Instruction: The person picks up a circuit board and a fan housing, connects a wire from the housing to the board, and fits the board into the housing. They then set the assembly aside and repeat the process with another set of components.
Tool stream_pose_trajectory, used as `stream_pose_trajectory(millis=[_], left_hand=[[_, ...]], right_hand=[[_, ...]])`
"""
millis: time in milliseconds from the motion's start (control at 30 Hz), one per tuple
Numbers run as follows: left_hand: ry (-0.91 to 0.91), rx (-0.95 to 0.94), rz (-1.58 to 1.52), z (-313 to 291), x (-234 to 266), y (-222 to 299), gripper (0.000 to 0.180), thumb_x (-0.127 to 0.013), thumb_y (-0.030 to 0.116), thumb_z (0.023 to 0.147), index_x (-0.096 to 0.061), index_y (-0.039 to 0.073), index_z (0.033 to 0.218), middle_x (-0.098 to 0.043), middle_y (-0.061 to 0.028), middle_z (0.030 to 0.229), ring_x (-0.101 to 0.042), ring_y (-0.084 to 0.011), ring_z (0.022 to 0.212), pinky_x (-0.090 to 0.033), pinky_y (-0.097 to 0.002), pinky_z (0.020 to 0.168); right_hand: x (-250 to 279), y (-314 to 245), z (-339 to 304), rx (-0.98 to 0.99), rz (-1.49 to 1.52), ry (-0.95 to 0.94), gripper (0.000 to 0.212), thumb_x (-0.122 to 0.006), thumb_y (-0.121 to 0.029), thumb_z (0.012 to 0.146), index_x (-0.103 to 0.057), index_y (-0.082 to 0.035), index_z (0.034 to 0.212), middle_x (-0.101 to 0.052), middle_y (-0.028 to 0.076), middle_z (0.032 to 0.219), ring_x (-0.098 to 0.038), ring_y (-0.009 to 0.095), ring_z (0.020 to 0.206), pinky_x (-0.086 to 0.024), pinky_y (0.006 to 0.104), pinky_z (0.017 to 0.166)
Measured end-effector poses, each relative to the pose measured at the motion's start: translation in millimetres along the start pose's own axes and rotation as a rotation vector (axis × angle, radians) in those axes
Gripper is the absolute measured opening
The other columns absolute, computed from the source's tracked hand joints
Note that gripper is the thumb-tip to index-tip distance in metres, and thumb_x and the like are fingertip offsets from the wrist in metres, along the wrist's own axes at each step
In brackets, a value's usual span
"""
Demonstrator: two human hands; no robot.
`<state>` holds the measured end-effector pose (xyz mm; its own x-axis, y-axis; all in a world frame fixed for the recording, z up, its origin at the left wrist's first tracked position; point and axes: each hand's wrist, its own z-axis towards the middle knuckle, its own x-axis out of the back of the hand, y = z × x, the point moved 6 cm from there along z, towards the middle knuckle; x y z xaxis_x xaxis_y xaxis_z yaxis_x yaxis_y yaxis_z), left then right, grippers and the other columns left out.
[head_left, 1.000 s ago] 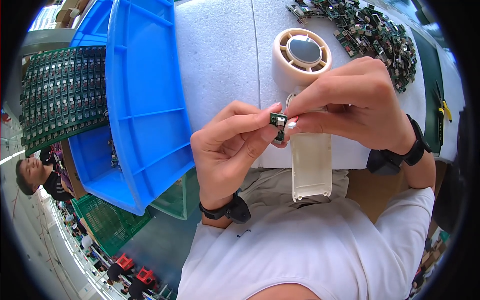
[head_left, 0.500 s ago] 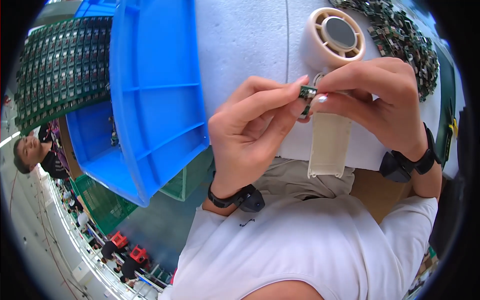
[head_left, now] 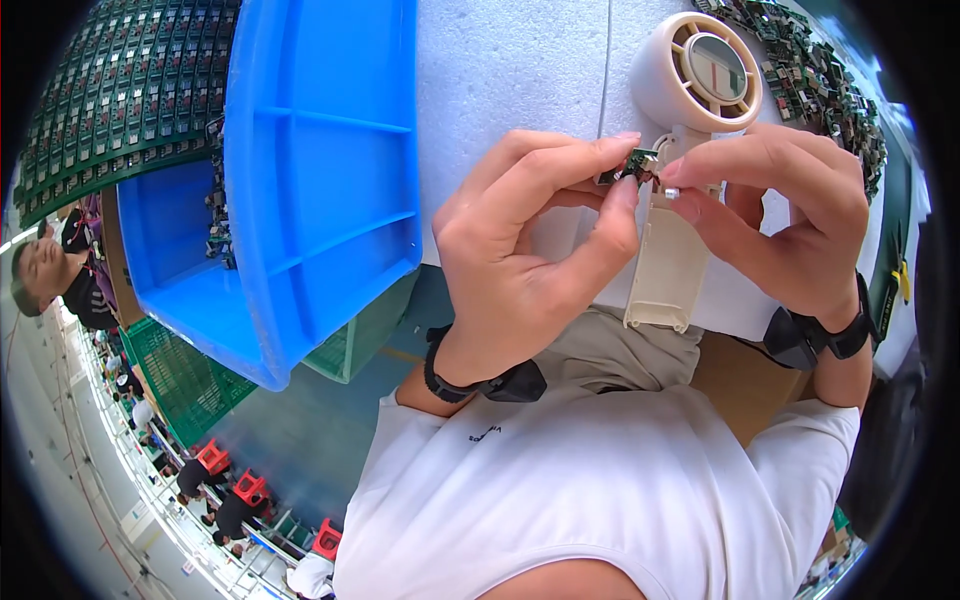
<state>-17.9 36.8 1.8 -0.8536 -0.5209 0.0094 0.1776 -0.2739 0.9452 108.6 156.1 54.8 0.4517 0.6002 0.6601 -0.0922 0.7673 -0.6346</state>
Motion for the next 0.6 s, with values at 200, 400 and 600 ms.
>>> stream_pose_trajectory(millis=[200, 400, 600], left_hand=[[0.048, -0.015, 0.046, -1.5, 0.1, -1.0, 0.029, -0.067, -0.014, 0.083, -0.069, -0.009, 0.111, -0.067, -0.0127, 0.104, -0.070, -0.0161, 0.090, -0.059, -0.0261, 0.080], [0.085, -0.006, 0.011, -1.2, -0.8, -2.8, 0.031, -0.072, -0.011, 0.079, -0.073, -0.003, 0.108, -0.069, -0.0111, 0.100, -0.072, -0.0152, 0.084, -0.061, -0.0253, 0.075], [0.003, 0.012, -0.113, 0.4, 0.3, -2.9, 0.031, -0.067, -0.015, 0.086, -0.071, -0.003, 0.114, -0.068, -0.0134, 0.107, -0.071, -0.0178, 0.091, -0.062, -0.0268, 0.080]], right_hand=[[-3.5, -5.1, 0.4, -0.068, 0.043, -0.042, 0.022, -0.076, 0.005, 0.074, -0.072, -0.003, 0.093, -0.071, 0.003, 0.078, -0.056, 0.004, 0.049, -0.039, 0.0176, 0.045], [-2.1, 1.5, -4.3, -0.225, -0.050, -0.040, 0.014, -0.075, 0.002, 0.076, -0.070, -0.003, 0.088, -0.065, -0.001, 0.067, -0.054, 0.003, 0.048, -0.037, 0.0177, 0.047], [-0.6, 3.5, -7.1, -0.304, -0.042, 0.028, 0.010, -0.074, -0.001, 0.078, -0.069, -0.004, 0.086, -0.061, -0.003, 0.061, -0.052, 0.002, 0.047, -0.034, 0.0182, 0.047]])
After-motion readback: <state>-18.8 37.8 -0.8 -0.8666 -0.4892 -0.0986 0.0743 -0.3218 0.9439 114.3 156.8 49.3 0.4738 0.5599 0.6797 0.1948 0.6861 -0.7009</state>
